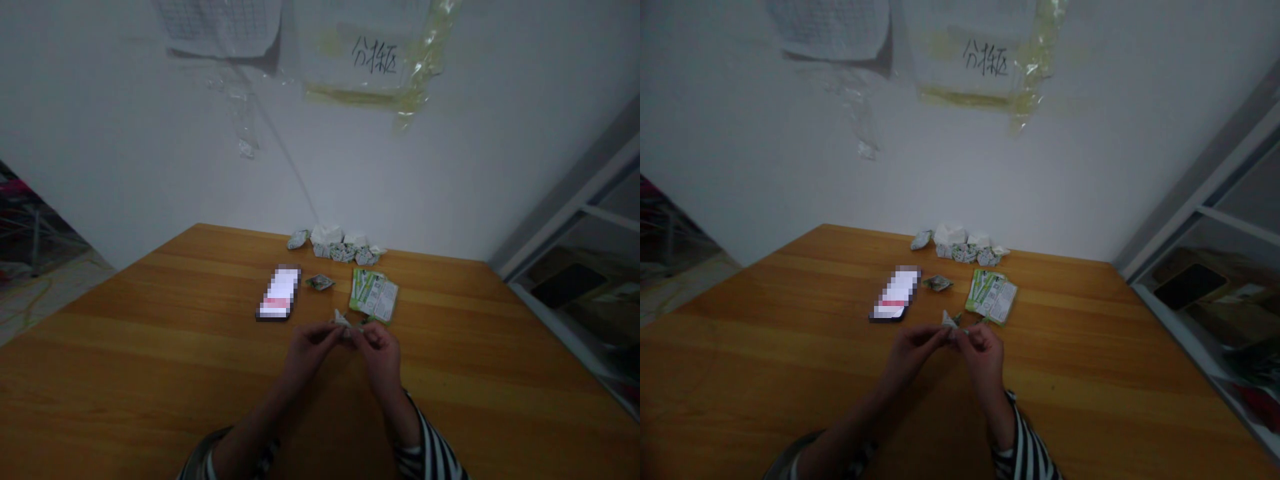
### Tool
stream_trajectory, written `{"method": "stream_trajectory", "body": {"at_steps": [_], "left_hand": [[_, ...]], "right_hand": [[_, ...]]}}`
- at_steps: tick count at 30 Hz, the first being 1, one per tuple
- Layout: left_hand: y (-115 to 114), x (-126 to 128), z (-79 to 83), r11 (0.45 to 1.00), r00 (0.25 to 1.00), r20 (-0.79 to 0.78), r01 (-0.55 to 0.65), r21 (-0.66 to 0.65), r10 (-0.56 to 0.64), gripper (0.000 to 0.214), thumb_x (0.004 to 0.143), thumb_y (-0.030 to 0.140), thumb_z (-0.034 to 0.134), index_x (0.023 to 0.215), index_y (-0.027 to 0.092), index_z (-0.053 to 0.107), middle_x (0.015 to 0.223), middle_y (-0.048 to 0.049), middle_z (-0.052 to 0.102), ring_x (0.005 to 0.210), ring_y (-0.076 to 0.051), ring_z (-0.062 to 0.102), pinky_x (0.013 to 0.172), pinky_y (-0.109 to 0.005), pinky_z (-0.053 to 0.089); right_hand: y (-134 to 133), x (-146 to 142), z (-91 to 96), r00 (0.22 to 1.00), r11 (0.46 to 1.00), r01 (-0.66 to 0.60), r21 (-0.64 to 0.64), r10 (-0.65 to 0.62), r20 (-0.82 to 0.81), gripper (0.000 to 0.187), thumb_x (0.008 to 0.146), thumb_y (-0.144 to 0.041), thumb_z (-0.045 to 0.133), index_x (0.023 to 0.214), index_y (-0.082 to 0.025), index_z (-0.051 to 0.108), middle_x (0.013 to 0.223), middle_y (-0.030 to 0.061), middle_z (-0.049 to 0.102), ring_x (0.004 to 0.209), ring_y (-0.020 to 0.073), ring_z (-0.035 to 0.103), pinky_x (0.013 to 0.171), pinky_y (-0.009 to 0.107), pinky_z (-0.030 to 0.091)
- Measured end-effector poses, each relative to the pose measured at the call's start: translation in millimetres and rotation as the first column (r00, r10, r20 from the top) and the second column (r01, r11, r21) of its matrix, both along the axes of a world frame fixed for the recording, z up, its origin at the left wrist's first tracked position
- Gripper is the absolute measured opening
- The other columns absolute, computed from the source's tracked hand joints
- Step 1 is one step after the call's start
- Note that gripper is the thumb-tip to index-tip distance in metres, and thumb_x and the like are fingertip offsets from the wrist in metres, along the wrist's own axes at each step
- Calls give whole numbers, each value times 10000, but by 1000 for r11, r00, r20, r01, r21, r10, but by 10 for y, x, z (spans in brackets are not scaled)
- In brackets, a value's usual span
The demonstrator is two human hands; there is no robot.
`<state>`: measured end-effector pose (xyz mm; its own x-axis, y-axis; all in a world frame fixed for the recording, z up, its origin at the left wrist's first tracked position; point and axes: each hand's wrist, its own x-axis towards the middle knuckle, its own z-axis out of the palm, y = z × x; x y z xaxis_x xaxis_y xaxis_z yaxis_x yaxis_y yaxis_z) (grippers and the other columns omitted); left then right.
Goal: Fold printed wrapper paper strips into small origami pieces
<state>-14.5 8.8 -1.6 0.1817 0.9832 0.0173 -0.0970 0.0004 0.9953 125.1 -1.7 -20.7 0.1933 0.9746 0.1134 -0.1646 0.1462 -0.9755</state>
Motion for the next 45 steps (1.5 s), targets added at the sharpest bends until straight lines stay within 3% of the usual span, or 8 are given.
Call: {"method": "stream_trajectory", "body": {"at_steps": [6, 11, 17, 20, 24, 30, 35, 45], "left_hand": [[6, 28, -46, 997, 980, 200, -4, -73, 19, 357, 685, 344, 743, 916, 167, 537, 722, -33, 737, 678, -190, 692, 701, -330, 550], [60, -8, -94, 995, 987, 159, 13, -104, 4, 662, 704, 375, 724, 1238, 184, 381, 724, -16, 730, 706, -188, 692, 724, -329, 541], [78, 9, -159, 990, 996, 73, 64, -127, -55, 506, 748, 545, 599, 1057, 146, 636, 1041, -90, 704, 965, -253, 649, 861, -371, 511], [72, 4, -166, 994, 999, 18, 35, -103, -34, 517, 773, 541, 571, 1124, 165, 623, 1090, -80, 693, 1041, -265, 616, 905, -384, 484], [53, -6, -153, 999, 997, -72, -9, -37, 6, 443, 847, 491, 491, 1133, 175, 613, 1158, -69, 665, 1118, -246, 575, 1005, -379, 403], [-33, 4, -185, 999, 984, -177, 30, 13, -27, 475, 867, 451, 478, 1265, 195, 519, 1364, -73, 510, 1305, -227, 397, 1123, -374, 234], [-68, -18, -174, 991, 971, -218, 113, 69, -95, 547, 910, 421, 405, 1414, 231, 313, 1436, -58, 420, 1333, -203, 355, 1131, -364, 211], [-86, -56, -6, 984, 844, -536, 96, 148, -1, 553, 931, 425, 319, 1427, 181, 285, 1301, -128, 556, 1155, -260, 544, 989, -412, 398]], "right_hand": [[-12, -1, 20, 999, 999, -46, -8, 46, -14, 287, 719, -368, 716, 881, -199, 551, 611, -4, 694, 516, 146, 640, 500, 231, 509], [-47, 48, -20, 945, 995, -5, 96, -26, 325, 230, 803, -333, 637, 990, -199, 635, 831, 63, 740, 699, 191, 699, 643, 283, 555], [-71, 64, -85, 774, 953, -110, 283, -97, 626, 287, 843, -205, 553, 1093, -276, 675, 1060, 52, 709, 945, 228, 670, 891, 375, 500], [-75, 16, -68, 822, 961, -175, 214, 22, 570, 366, 806, -194, 604, 1161, -277, 639, 1131, 50, 680, 1012, 239, 646, 923, 393, 486], [-52, -29, -28, 934, 971, -225, 82, 191, 300, 295, 854, -312, 566, 1122, -240, 666, 1135, 67, 676, 1052, 244, 630, 934, 412, 482], [18, -28, -79, 981, 982, -191, -13, 191, 41, 282, 725, -380, 705, 955, -221, 737, 1003, 72, 728, 901, 253, 690, 841, 409, 534], [31, -8, -90, 982, 982, -183, -42, 185, 35, 286, 729, -398, 697, 946, -217, 742, 974, 75, 736, 888, 255, 692, 851, 421, 522], [-2, -43, -71, 975, 977, -212, 33, 209, 77, 296, 743, -412, 680, 965, -226, 740, 987, 66, 733, 902, 256, 688, 861, 426, 526]]}}
